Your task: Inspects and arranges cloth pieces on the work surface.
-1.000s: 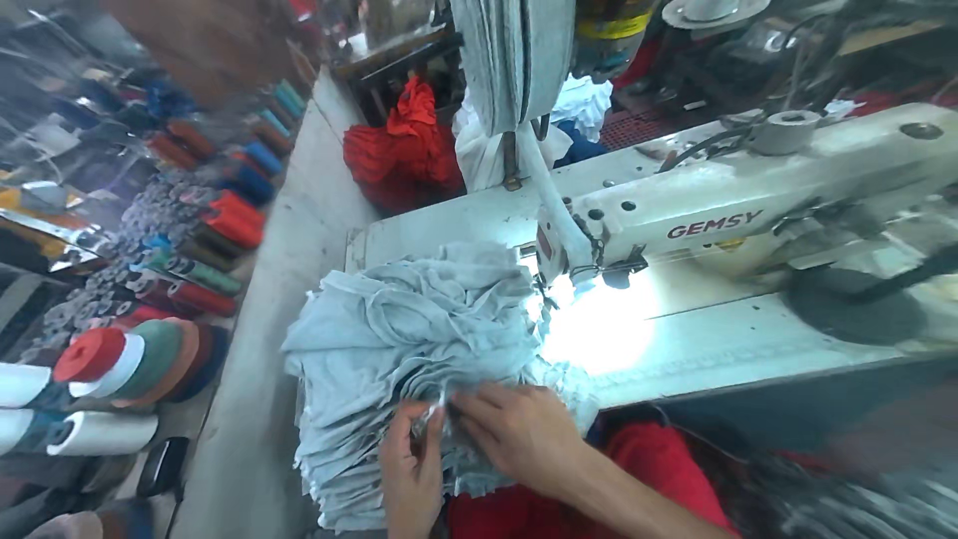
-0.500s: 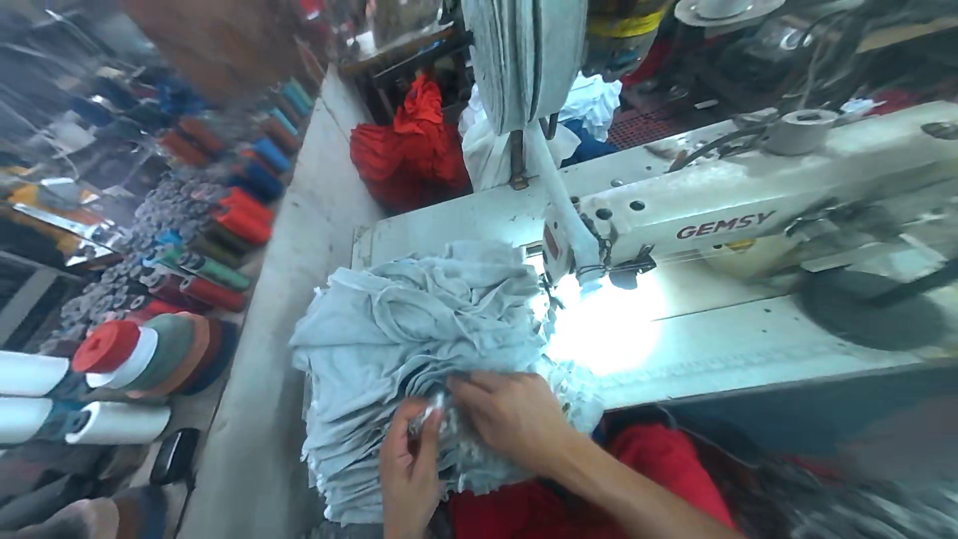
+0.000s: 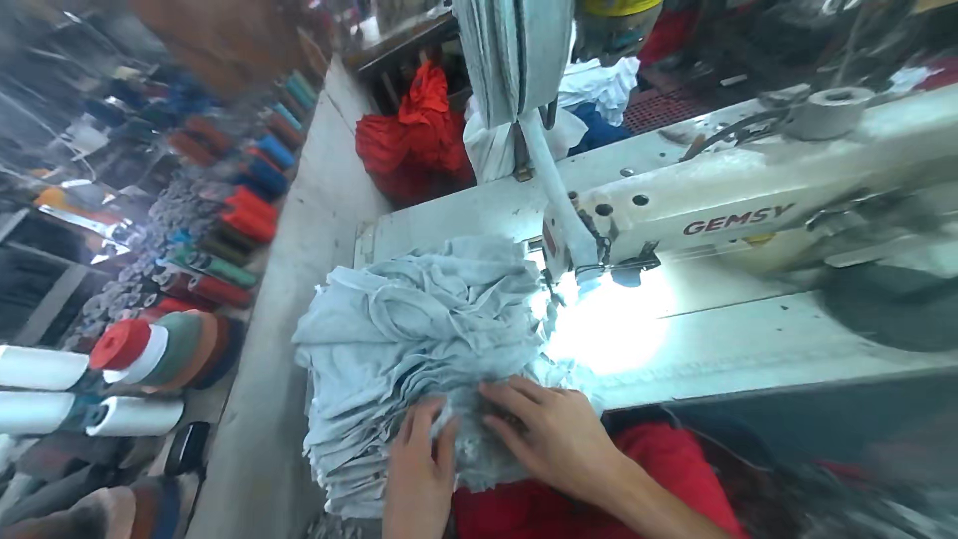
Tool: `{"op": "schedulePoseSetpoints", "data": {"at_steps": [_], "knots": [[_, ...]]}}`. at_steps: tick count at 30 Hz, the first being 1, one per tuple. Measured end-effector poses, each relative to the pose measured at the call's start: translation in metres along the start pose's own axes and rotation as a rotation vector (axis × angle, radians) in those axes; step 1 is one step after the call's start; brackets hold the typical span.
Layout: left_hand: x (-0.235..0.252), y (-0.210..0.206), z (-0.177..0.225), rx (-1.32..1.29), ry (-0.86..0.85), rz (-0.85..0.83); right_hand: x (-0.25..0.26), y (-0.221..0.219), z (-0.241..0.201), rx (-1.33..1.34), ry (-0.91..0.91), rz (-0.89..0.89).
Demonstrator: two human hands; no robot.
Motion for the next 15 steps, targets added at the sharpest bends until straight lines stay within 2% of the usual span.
{"op": "schedulePoseSetpoints", "data": {"at_steps": [7, 11, 15], "knots": [[-0.017, -0.001, 0.006, 0.095, 0.005, 0.169, -0.002, -0.005, -0.015, -0.003, 0.056, -0.024], [-0.031, 0.007, 0.009, 0.056, 0.09, 0.187, 0.001, -0.013, -0.026, -0.058, 0.099, -0.04], [-0.03, 0.003, 0.006, 0.044, 0.065, 0.215, 0.005, -0.013, -0.029, -0.097, 0.092, -0.037]]}}
Point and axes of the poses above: each hand's wrist, its own x-axis towards the middle knuckle, its own y-axis out of the back of the hand, z = x × y, the point moved 1 cm from there along x, towards the middle knuckle, and after that the axes turned 7 degrees about -z, right-handed, at the moved point
